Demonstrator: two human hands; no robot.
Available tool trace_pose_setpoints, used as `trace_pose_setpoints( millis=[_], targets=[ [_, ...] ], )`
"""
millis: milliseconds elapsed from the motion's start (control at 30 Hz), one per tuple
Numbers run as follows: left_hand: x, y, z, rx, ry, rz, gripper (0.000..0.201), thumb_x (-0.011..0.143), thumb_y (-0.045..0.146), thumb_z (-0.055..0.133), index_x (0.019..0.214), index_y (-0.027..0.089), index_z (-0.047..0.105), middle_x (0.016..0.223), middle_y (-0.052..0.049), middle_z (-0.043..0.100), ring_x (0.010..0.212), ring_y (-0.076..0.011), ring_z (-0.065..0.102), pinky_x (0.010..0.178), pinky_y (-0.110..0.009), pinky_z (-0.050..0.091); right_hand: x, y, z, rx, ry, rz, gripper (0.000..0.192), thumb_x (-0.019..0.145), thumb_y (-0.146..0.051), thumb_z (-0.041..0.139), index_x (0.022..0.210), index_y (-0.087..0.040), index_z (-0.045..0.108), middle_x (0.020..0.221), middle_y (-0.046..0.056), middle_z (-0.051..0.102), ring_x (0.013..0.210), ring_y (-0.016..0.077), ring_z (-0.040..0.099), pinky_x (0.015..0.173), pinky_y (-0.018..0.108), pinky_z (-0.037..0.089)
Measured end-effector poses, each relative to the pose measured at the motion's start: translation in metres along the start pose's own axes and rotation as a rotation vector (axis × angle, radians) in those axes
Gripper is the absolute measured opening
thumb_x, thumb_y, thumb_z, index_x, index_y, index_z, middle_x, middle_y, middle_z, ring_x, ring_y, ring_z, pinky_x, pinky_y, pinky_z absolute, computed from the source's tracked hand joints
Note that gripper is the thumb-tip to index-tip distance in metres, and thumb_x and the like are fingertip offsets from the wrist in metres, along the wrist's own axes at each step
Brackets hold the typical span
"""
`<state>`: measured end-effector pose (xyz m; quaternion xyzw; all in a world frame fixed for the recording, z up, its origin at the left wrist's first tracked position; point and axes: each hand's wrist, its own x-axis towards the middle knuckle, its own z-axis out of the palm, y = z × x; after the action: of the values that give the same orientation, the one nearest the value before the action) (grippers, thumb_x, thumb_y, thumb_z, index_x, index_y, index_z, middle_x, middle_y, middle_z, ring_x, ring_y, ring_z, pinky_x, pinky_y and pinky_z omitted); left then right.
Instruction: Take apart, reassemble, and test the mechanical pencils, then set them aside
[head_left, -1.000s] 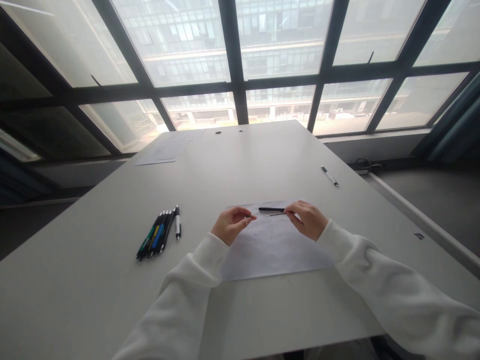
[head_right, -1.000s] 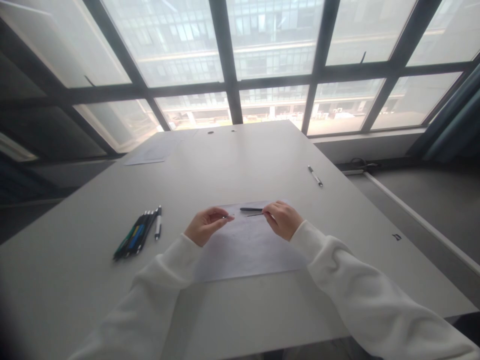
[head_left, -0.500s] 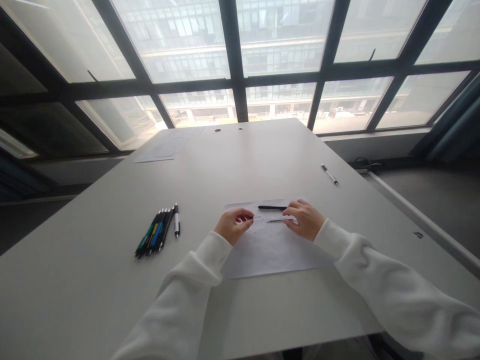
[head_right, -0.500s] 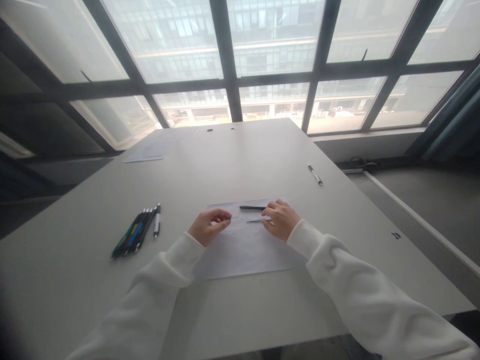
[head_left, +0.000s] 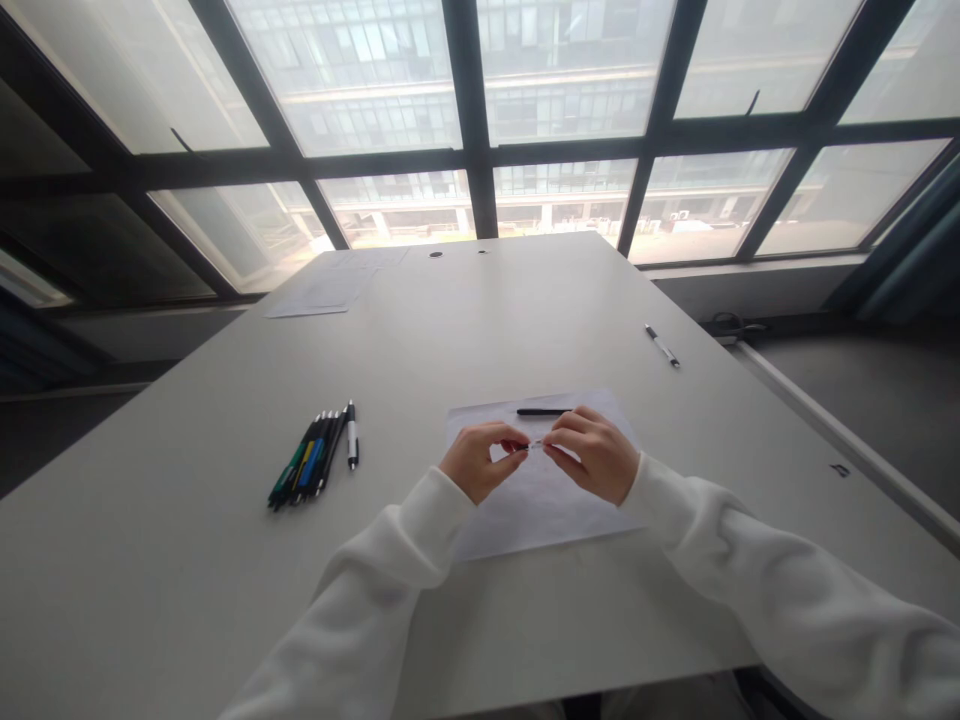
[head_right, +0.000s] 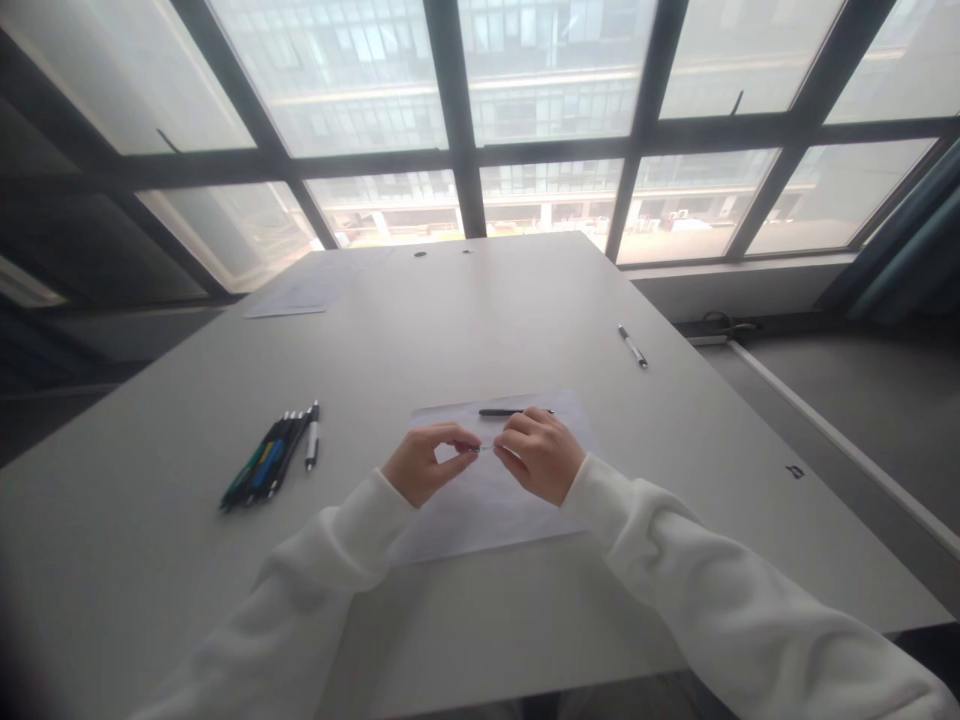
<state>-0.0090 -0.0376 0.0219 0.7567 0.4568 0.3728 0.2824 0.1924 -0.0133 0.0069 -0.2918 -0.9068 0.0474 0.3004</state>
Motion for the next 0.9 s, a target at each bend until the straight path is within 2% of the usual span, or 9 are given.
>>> trace_pose_setpoints(
  millis=[133,300,433,667,767,900],
  targets=[
    [-0.001,-0.018,-0.002,0.157,0.061,0.02,0.013,0.069,0.018,0.058,0.078,0.021,0.068,0.07,-0.003,0.066,0.066,-0.0171,0.059,0.066,-0.028,0.045,-0.002,0.006,0.005,-0.035,-0.026,0.043,0.016,0.084,-0.025,0.047,0.082,-0.02,0.063,0.081,0.006,0.059,0.078,0.0173,0.049,0.074,0.032,0.039],
    [-0.003,-0.039,-0.001,0.381,0.072,-0.018,0.015,0.067,0.018,0.059,0.078,0.024,0.067,0.068,-0.002,0.065,0.062,-0.018,0.059,0.063,-0.028,0.043,-0.004,0.013,0.013,-0.074,-0.079,0.094,0.015,0.08,-0.025,0.052,0.078,-0.02,0.066,0.079,0.006,0.059,0.078,0.0174,0.048,0.074,0.03,0.039],
    [-0.002,-0.036,0.0,0.551,0.036,0.023,0.013,0.07,0.019,0.055,0.076,0.023,0.066,0.076,-0.004,0.064,0.073,-0.0199,0.057,0.069,-0.03,0.043,-0.004,0.017,0.016,-0.083,-0.145,0.107,0.016,0.079,-0.026,0.054,0.077,-0.022,0.068,0.076,0.005,0.058,0.076,0.0167,0.048,0.074,0.029,0.038],
    [-0.002,-0.034,-0.004,0.678,-0.087,-0.073,0.019,0.074,0.026,0.051,0.086,0.022,0.065,0.085,-0.004,0.062,0.082,-0.0199,0.056,0.077,-0.031,0.044,-0.003,0.017,0.014,-0.099,-0.179,0.122,0.017,0.079,-0.028,0.053,0.082,-0.021,0.068,0.08,0.006,0.06,0.079,0.0174,0.049,0.076,0.029,0.038],
    [-0.005,-0.037,-0.013,0.701,-0.098,-0.074,0.029,0.072,0.036,0.054,0.096,0.021,0.062,0.096,-0.006,0.06,0.092,-0.0226,0.054,0.083,-0.034,0.043,-0.004,0.02,0.008,-0.092,-0.138,0.149,0.018,0.078,-0.03,0.053,0.085,-0.02,0.066,0.083,0.006,0.061,0.081,0.018,0.05,0.077,0.03,0.039],
    [-0.008,-0.039,-0.025,0.724,-0.15,-0.112,0.061,0.061,0.061,0.058,0.105,0.02,0.057,0.11,-0.01,0.054,0.102,-0.0283,0.049,0.089,-0.041,0.04,-0.008,0.03,-0.005,-0.126,-0.092,0.248,0.017,0.079,-0.025,0.049,0.085,-0.019,0.064,0.085,0.005,0.062,0.083,0.0176,0.053,0.078,0.028,0.039]
  ],
)
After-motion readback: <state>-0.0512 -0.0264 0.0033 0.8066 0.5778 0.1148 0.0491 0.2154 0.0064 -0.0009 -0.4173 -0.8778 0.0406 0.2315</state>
